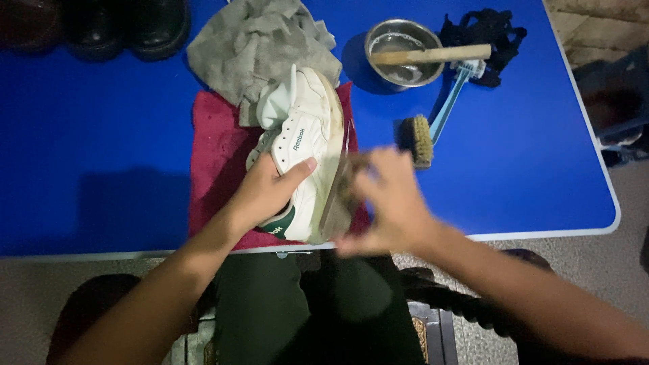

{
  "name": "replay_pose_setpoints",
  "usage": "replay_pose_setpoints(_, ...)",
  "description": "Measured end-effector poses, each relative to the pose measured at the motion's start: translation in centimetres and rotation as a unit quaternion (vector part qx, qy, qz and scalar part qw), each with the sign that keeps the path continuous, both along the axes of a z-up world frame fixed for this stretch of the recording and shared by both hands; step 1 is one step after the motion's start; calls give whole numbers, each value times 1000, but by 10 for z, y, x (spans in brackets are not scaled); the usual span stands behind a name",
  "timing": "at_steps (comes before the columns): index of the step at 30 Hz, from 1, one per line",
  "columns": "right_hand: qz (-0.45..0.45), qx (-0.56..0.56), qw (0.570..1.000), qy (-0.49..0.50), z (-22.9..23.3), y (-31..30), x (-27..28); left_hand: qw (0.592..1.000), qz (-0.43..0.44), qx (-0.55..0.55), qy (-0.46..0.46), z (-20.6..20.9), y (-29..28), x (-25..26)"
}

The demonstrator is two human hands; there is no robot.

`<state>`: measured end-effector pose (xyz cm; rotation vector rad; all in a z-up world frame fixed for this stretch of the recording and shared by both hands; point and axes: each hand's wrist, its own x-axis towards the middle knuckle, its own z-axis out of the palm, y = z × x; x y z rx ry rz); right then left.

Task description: Cleaning a white sneaker using brushes and a cleaning solution at a service counter.

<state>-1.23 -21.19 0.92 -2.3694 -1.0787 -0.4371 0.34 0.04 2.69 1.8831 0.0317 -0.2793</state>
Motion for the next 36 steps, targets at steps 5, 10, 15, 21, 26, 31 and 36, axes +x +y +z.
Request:
replay_pose_setpoints(5,48,74,994,62,12,13,-13,1000,3,-8,9,-4,-4,-4)
replay_pose_setpoints(10,8,86,996,-11,11,6,11,1000,4,2,18,1,-3,-6)
replay_pose_setpoints(15,63,132,986,86,-2,-1,19,1000,15,4,24,8,1,-3)
replay_pose_setpoints(21,94,126,981,116,19,19,-9,1000,3,-29,4,6,-4,1)
replay_pose_setpoints(26,47,116,990,62,3,4,17,999,-10,-26,32,-10,-3,-3)
replay_pose_setpoints(31,110,104,978,146,9,3,10,996,-14,-31,78,-3,0,-2)
replay_pose_setpoints(36,0,133,978,160,15,-4,25,989,-44,9,139,14,6,0)
